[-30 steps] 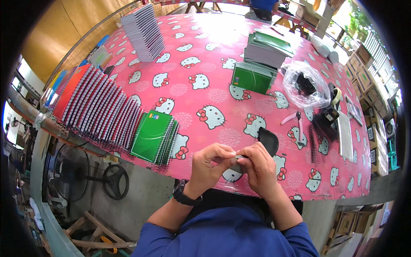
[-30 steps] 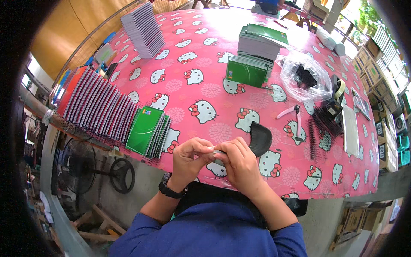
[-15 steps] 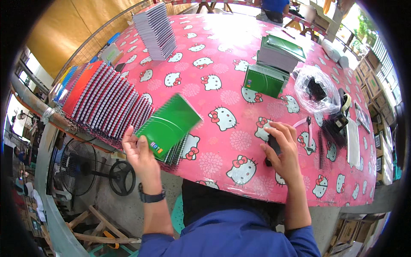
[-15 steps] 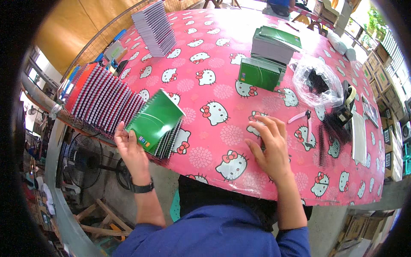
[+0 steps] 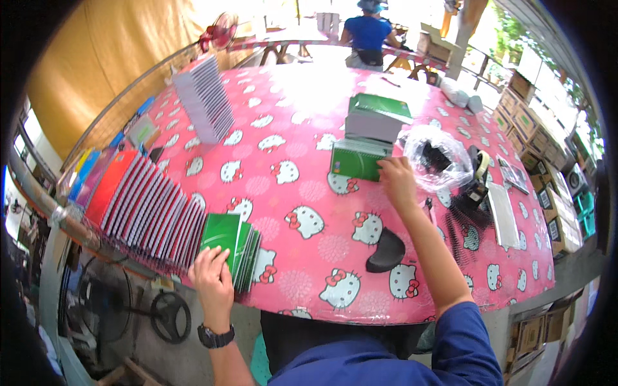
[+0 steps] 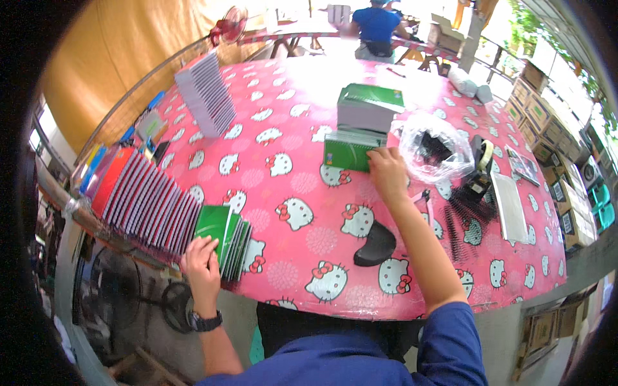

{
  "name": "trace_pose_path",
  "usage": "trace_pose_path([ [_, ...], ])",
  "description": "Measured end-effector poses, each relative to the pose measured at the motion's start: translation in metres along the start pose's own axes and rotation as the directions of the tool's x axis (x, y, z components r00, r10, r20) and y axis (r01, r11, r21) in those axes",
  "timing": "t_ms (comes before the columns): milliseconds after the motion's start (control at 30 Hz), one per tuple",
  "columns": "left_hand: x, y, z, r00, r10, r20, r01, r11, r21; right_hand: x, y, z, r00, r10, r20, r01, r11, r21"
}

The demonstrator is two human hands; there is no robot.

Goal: The person is manually threading a plastic spiral coil through the holes of green notebooks and then placing the finished notebooks into stacks on the table.

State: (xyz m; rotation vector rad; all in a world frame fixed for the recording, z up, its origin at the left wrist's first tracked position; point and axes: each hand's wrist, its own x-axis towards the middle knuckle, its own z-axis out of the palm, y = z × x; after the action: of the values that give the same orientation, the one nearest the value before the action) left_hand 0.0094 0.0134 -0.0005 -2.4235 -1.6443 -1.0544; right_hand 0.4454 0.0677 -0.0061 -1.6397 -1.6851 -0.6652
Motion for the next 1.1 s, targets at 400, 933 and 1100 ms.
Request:
trace_pose_path([
  [400,0.012,0.075,0.006,0.965,0.130,-0.226,-0.200,0.924,-0.325,0.024,0.021,0.036,0.995,0.102,-0.009,-0.103,0.994,-0.035],
  [933,-0.023,0.128,0.091,0.841,0.067,0.537,0.522,0.162,-0.837,-0.132,-0.140,-0.110,0.737,0.473,0.482,-0.617,0.179,0.767],
  [1100,-0.048,0.120,0.099,0.871,0.008,0.491,0.421,0.502,-0.755,-0.139,-0.158,-0.103,0.627,0.651,0.428,-0.623,0.089,0.777],
])
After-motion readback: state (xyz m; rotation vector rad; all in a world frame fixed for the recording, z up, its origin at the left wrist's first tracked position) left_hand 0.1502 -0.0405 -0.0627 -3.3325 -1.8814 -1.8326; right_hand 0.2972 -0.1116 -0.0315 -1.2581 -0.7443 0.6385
